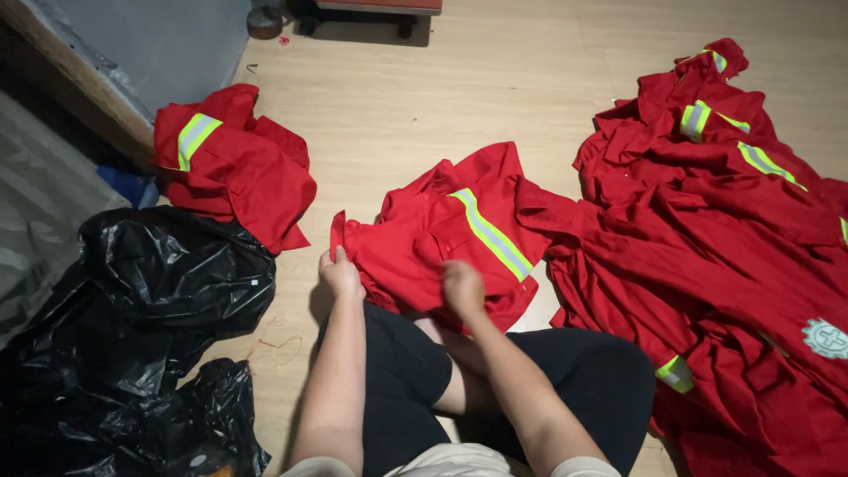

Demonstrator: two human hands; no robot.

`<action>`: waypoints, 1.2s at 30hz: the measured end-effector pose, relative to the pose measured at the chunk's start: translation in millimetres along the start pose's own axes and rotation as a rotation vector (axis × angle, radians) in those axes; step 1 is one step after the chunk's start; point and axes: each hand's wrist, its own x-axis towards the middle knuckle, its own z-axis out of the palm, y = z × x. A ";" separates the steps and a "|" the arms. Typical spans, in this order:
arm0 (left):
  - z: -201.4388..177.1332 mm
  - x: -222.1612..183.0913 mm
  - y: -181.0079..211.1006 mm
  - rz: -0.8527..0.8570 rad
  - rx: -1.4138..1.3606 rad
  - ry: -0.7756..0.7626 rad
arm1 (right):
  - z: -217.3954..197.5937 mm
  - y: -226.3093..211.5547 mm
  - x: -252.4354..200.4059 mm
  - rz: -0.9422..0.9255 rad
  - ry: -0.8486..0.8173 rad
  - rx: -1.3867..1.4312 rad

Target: The person trims loose threads from a red jumpsuit by holding the fabric with one hand and cutting the threads with handheld thread snippers, shifting the fabric with both hands to access different areas.

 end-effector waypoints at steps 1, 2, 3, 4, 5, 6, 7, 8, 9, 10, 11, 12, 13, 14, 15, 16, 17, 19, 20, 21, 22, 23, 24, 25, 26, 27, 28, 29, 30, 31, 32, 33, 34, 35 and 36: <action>0.2 4.6 -7.2 0.003 0.003 0.015 | 8.4 12.3 10.3 0.417 0.119 0.382; 0.4 9.4 -14.5 0.006 0.007 0.030 | 17.1 24.4 20.6 0.835 0.240 0.763; -1.0 12.2 -21.5 0.002 0.009 0.032 | 30.2 42.3 23.2 0.838 0.237 0.759; -2.1 14.8 -28.3 -0.009 0.017 0.037 | 42.9 60.5 25.7 0.899 0.213 0.916; 3.2 20.3 -31.5 -0.012 0.025 0.033 | 54.4 79.1 34.2 0.956 0.199 1.082; 3.0 21.6 -29.5 -0.009 0.026 0.026 | 38.2 71.8 30.5 0.957 0.206 1.085; 1.7 22.0 -29.0 -0.011 0.001 0.017 | 21.4 65.2 26.9 0.816 0.237 0.866; 0.1 22.5 -28.5 -0.014 -0.024 0.009 | 4.8 58.1 22.9 0.674 0.263 0.648; 1.2 21.3 -25.7 -0.011 -0.026 0.006 | -10.2 45.3 13.1 0.672 0.267 0.650; 2.2 20.1 -23.0 -0.011 -0.034 -0.003 | -25.3 32.6 3.1 0.515 0.237 0.516; 2.0 18.2 -21.3 -0.014 -0.043 -0.010 | -40.3 19.9 -8.0 0.358 0.203 0.379; 0.2 14.9 -18.7 -0.014 -0.045 -0.010 | -41.1 8.9 -23.6 0.357 0.204 0.378; -0.2 12.0 -15.3 -0.020 -0.048 -0.017 | -42.2 -1.8 -37.9 0.224 0.146 0.267; -0.5 8.9 -12.1 -0.025 -0.052 -0.023 | -43.3 -12.2 -52.4 0.092 0.090 0.155; 0.3 8.7 -11.3 -0.025 -0.053 -0.023 | -49.2 -17.5 -56.0 0.091 0.090 0.154; 1.0 8.7 -10.7 -0.019 -0.057 -0.034 | -54.8 -22.8 -59.7 0.055 -0.032 0.096; -1.6 8.5 -10.7 -0.013 -0.058 -0.043 | -59.2 -29.6 -65.8 0.019 -0.156 0.038; -4.0 15.6 -21.0 -0.032 -0.068 -0.078 | -28.8 -3.9 -62.3 0.055 -0.122 -0.079; -3.8 20.2 -24.5 -0.048 -0.080 -0.114 | -13.8 8.5 -58.3 0.091 -0.085 -0.197; -5.8 13.0 -16.5 -0.046 -0.082 -0.115 | -16.1 17.6 -50.9 0.090 -0.082 -0.196; -7.9 6.0 -8.7 -0.025 -0.007 -0.165 | -18.2 26.7 -43.4 0.186 -0.092 -0.153; -10.8 -2.3 -2.2 -0.006 0.070 -0.214 | -20.5 36.6 -37.7 0.284 -0.104 -0.110; -8.0 3.1 -10.8 -0.006 0.069 -0.213 | -32.4 49.0 -30.8 0.283 -0.104 -0.111; -7.1 8.8 -19.8 0.091 0.260 -0.282 | -43.3 60.6 -24.8 0.315 -0.041 -0.119; -5.9 14.7 -28.9 0.187 0.450 -0.351 | -54.1 72.3 -18.5 0.346 0.023 -0.126; -1.5 14.3 -37.0 0.187 0.451 -0.351 | -68.4 94.7 -12.4 0.347 0.022 -0.126; 3.3 13.9 -45.2 0.318 0.652 -0.432 | -82.9 117.5 -6.2 0.332 0.067 -0.132; 8.6 12.8 -54.0 0.449 0.852 -0.513 | -97.9 141.0 -1.0 0.320 0.112 -0.139; 10.9 -1.7 -47.3 0.448 0.853 -0.516 | -117.5 140.1 2.0 0.323 0.112 -0.140; 13.2 -16.6 -41.2 0.427 0.811 -0.581 | -137.3 139.6 4.8 0.255 0.159 -0.184; 15.9 -31.4 -35.1 0.406 0.769 -0.646 | -157.0 139.4 8.0 0.186 0.206 -0.227; 24.2 -15.6 -52.9 0.403 0.769 -0.652 | -164.0 139.5 12.1 0.191 0.205 -0.230; 32.9 -0.1 -71.0 0.161 0.618 -0.490 | -171.1 140.1 16.2 0.208 0.186 -0.110; 40.6 14.0 -90.2 -0.077 0.463 -0.324 | -178.3 141.2 19.2 0.225 0.167 0.010; 30.5 -5.5 -51.8 -0.081 0.465 -0.328 | -175.6 149.3 14.0 0.230 0.165 0.008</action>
